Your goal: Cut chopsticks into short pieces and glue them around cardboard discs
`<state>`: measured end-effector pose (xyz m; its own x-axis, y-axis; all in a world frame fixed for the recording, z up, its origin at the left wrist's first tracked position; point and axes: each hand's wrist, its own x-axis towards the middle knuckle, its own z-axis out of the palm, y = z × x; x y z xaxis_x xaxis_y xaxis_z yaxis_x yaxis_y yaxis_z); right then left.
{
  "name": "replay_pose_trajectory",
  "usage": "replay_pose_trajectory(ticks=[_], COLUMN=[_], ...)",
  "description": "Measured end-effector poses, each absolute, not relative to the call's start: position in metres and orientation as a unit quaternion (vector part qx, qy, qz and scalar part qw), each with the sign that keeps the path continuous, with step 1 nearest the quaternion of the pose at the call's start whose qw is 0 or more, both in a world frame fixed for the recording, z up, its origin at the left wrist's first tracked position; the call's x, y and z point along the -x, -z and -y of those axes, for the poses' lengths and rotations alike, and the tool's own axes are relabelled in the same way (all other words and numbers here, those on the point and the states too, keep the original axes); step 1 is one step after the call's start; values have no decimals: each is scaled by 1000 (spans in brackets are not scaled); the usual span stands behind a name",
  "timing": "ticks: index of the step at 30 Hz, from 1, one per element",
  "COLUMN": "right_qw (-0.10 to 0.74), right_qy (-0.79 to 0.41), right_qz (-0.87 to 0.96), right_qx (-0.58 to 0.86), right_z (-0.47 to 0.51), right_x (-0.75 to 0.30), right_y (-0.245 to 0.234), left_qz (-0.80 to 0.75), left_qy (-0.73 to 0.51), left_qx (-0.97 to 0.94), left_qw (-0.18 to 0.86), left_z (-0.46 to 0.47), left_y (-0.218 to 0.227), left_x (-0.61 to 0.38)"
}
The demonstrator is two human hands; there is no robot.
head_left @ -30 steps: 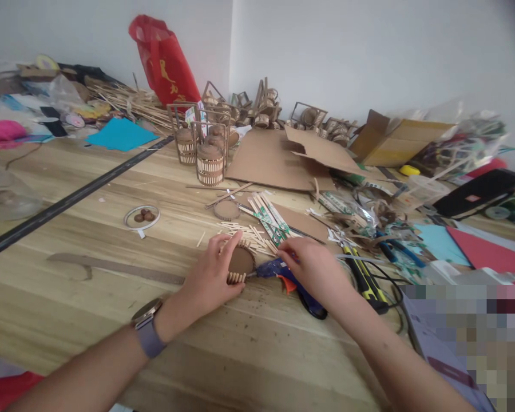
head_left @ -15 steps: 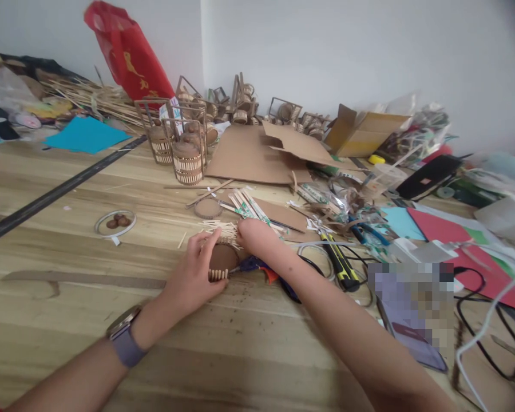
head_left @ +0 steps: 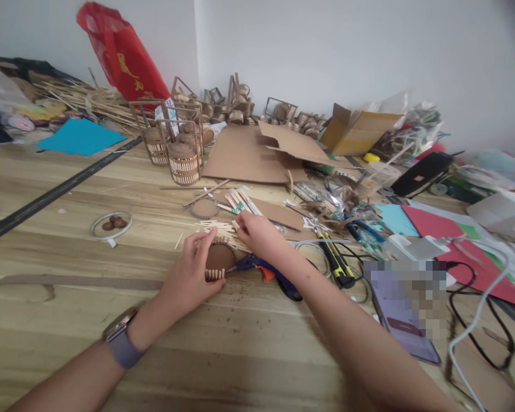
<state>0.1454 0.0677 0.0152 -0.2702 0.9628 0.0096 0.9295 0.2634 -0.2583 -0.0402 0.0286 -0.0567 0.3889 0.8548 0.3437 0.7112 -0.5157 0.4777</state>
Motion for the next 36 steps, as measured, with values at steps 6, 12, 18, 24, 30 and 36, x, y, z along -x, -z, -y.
replay_pose_trajectory(ticks=[6, 12, 18, 24, 30, 36], right_qw=[215, 197, 138, 126, 107, 97], right_qy=[-255, -341, -299, -271, -226, -175], right_qz=[782, 768, 792, 814, 828, 851], right_qx=[527, 505, 514, 498, 501, 486], right_z=[-35, -24, -21, -20, -20, -22], right_x=[-160, -161, -153, -148, -145, -144], right_y=[-19, -21, -19, -10, -4, 4], left_qz=[-467, -465, -463, -457, -453, -450], left_qy=[-290, -290, -297, -301, -300, -299], left_qx=[-826, -827, -822, -826, -828, -831], left_qw=[128, 130, 145, 139, 137, 131], left_z=[-28, -28, -29, -29, -29, -29], left_y=[57, 55, 56, 58, 57, 57], left_x=[39, 38, 38, 39, 39, 39])
